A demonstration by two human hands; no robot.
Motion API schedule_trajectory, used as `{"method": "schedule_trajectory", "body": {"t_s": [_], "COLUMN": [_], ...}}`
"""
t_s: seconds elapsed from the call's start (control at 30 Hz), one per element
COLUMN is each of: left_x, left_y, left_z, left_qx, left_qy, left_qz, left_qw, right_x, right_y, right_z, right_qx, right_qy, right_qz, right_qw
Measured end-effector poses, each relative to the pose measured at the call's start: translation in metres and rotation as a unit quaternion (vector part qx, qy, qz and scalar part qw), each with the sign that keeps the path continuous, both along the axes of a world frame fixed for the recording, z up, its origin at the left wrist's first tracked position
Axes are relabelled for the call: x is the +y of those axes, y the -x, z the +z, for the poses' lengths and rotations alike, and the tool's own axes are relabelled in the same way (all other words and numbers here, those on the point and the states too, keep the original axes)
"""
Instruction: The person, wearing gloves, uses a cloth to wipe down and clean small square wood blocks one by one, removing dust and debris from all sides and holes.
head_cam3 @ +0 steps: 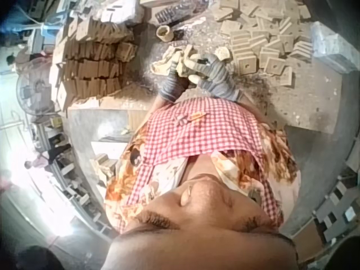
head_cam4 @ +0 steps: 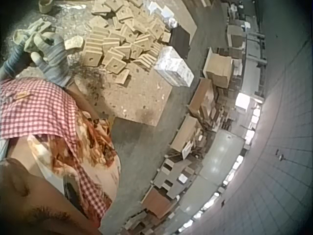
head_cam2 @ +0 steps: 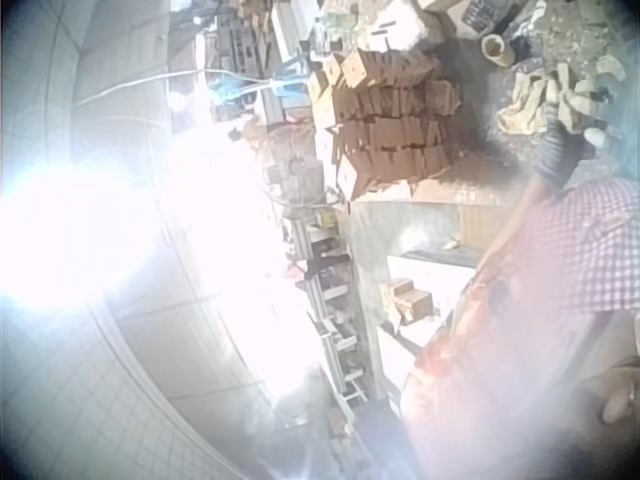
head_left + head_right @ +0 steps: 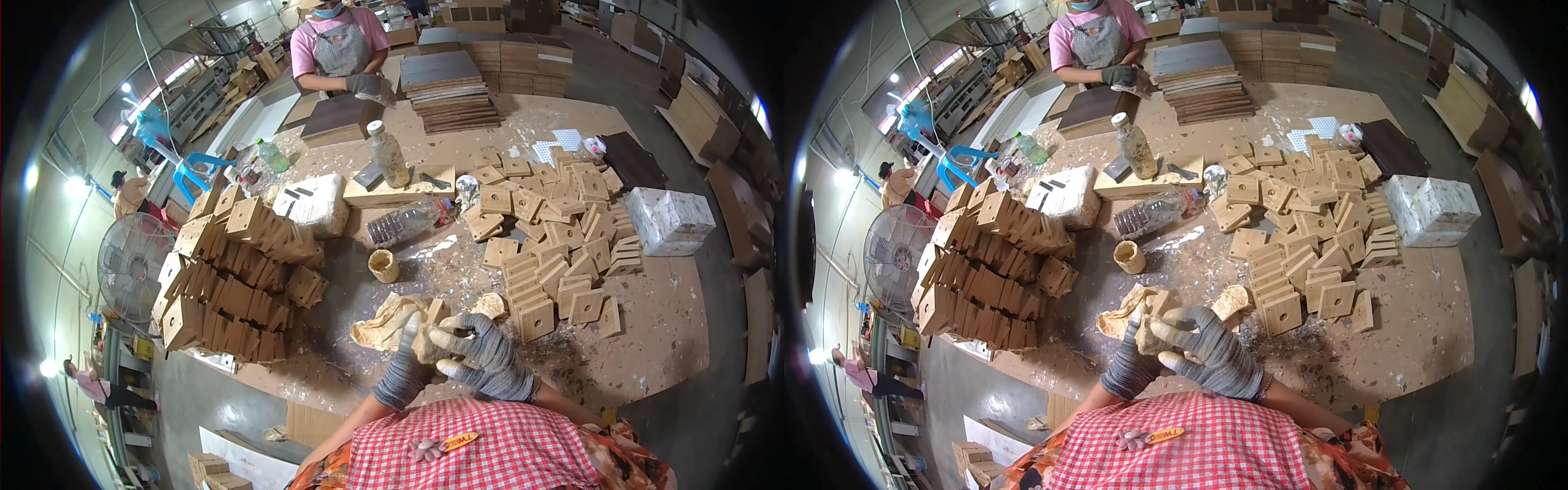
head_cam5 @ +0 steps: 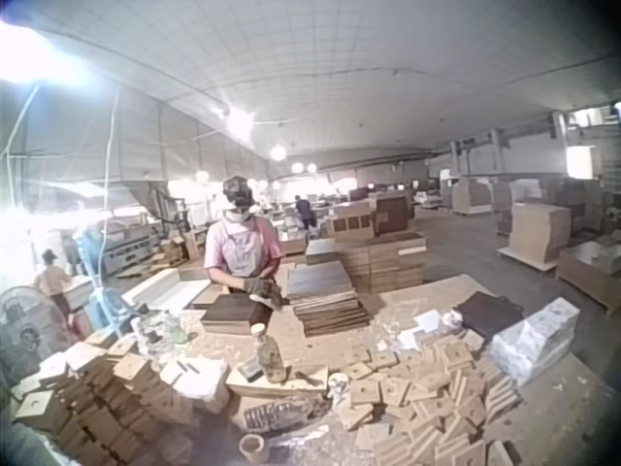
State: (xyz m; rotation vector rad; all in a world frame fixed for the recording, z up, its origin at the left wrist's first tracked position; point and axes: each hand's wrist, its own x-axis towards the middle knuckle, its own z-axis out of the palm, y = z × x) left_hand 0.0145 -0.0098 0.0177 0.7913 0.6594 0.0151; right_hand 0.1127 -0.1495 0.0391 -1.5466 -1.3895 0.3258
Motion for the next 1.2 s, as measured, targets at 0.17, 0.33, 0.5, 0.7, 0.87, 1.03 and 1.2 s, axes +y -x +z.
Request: {"method": "schedule_trajectory", "body": {"t_s": [0.17, 0.33, 0.5, 0.7, 0.87, 1.03, 1.2], "left_x": [0.017, 0.017, 0.004, 0.012, 0.016, 0.038, 0.021], "left_y": [-0.001, 0.005, 0.012, 0.013, 0.012, 0.005, 0.018], "left_z": [-0.027, -0.028, -0.007, -0.003, 0.003, -0.017, 0.015], "left_qx": [-0.062, -0.067, -0.094, -0.193, -0.202, -0.346, -0.150], "left_qy": [-0.049, 0.274, -0.016, 0.175, 0.139, 0.258, 0.096], "left_qz": [-0.154, -0.112, -0.090, -0.118, -0.043, -0.254, -0.011], "left_qw": [0.985, 0.953, 0.991, 0.958, 0.968, 0.866, 0.984], "right_x": [0.008, 0.009, 0.007, 0.006, -0.003, -0.008, -0.011], "right_y": [-0.011, -0.023, -0.030, -0.021, -0.020, -0.020, -0.021], "right_z": [-0.006, -0.015, -0.011, -0.006, -0.020, -0.027, -0.023], "right_qx": [0.041, 0.081, 0.059, 0.095, 0.057, 0.054, 0.077], "right_qy": [-0.034, -0.038, -0.027, -0.008, 0.025, 0.031, 0.052], "right_qz": [-0.073, -0.120, -0.147, -0.135, -0.138, -0.146, -0.144], "right_qw": [0.996, 0.989, 0.987, 0.986, 0.988, 0.987, 0.985]}}
